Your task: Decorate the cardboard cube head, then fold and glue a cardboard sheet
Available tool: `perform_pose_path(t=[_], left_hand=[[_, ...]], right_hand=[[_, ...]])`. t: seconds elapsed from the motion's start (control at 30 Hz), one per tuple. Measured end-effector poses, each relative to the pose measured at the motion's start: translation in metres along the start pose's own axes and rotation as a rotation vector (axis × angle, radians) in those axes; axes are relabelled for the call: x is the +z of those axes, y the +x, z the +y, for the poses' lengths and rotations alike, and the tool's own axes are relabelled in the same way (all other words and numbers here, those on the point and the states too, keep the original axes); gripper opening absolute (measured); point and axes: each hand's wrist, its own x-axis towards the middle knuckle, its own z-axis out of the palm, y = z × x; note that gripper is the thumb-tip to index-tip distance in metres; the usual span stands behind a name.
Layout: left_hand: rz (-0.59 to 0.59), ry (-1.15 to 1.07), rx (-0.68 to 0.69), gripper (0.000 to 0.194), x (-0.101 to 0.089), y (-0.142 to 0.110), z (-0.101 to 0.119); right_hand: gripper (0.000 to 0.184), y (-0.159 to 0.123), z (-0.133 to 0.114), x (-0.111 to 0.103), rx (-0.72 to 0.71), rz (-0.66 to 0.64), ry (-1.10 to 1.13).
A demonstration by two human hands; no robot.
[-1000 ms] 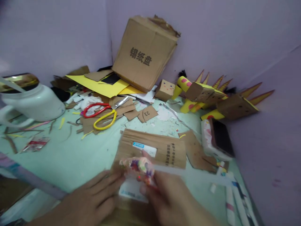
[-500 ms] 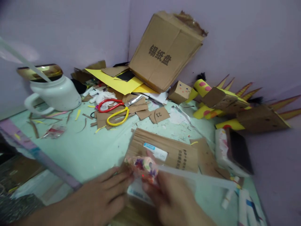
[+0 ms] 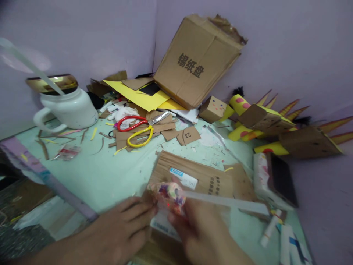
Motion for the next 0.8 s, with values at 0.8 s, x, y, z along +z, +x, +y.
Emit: perform_pose_path(t=[0.8], left_hand=[[-0.044, -0.118, -0.012, 0.027, 0.004, -0.003, 0.0]], right_hand=[[0.021, -0.017, 0.01, -0.009, 0.084, -0.034, 0.014]])
